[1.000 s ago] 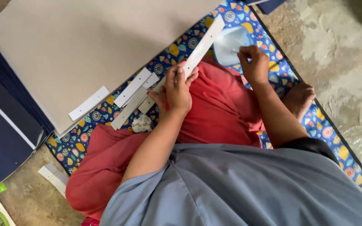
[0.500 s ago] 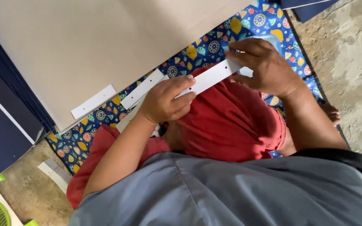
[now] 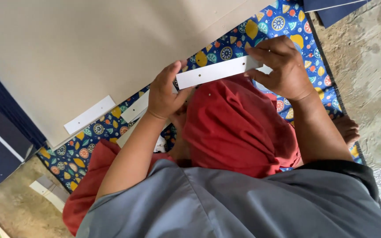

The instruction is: Assembling cardboard components by folding and gluing them together to create folders or bags.

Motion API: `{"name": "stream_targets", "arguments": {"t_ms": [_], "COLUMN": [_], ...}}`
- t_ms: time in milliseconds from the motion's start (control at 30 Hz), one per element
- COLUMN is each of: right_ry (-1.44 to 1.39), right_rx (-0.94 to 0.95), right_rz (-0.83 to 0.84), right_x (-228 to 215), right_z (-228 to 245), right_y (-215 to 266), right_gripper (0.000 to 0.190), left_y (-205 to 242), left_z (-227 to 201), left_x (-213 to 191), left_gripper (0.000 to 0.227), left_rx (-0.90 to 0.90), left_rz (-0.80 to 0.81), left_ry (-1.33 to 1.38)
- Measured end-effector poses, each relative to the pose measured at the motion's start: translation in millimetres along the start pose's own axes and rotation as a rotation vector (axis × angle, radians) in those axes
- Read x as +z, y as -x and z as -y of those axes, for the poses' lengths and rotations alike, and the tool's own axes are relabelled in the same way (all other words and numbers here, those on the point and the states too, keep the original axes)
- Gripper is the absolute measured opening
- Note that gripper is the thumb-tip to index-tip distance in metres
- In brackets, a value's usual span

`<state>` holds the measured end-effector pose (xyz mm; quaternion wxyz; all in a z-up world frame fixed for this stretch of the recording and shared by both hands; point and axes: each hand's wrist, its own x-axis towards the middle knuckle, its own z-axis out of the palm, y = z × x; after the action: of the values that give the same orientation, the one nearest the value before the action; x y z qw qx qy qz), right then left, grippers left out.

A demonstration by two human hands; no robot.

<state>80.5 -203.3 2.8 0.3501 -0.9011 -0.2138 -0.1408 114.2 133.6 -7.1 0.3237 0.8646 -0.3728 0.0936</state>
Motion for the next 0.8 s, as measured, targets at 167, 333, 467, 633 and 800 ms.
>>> {"name": "stream_targets", "arguments": {"t_ms": [167, 333, 467, 633, 800], "right_ry": [-0.027, -0.063, -0.065, -0.085, -0.905], "right_rx": [0.024, 0.017, 0.023, 0.13, 0.729], "right_rz": [-0.043, -0.04, -0.024, -0.166, -0.506], "right_x": [7, 17, 19, 29, 43], "right_z": [-10, -12, -9, -7, 47], "right_y": [-1, -7, -13, -17, -31], "right_gripper": [0.057, 0.056, 0.058, 0.098, 0.03], "left_y": [-7, -21, -25, -26, -35], "left_z": [6, -6, -3, 0, 7], "left_x": [7, -1, -7, -10, 0], "left_gripper": [0.079, 0.061, 0.054, 0.051, 0.039], "left_rx": [0.003, -0.186, -0.174, -0.169, 0.013], "left_rz": [0.003, -0.056, -0.117, -0.173, -0.332], "left_ry": [-0.135, 0.082, 0.035, -0.083, -0.371]}}
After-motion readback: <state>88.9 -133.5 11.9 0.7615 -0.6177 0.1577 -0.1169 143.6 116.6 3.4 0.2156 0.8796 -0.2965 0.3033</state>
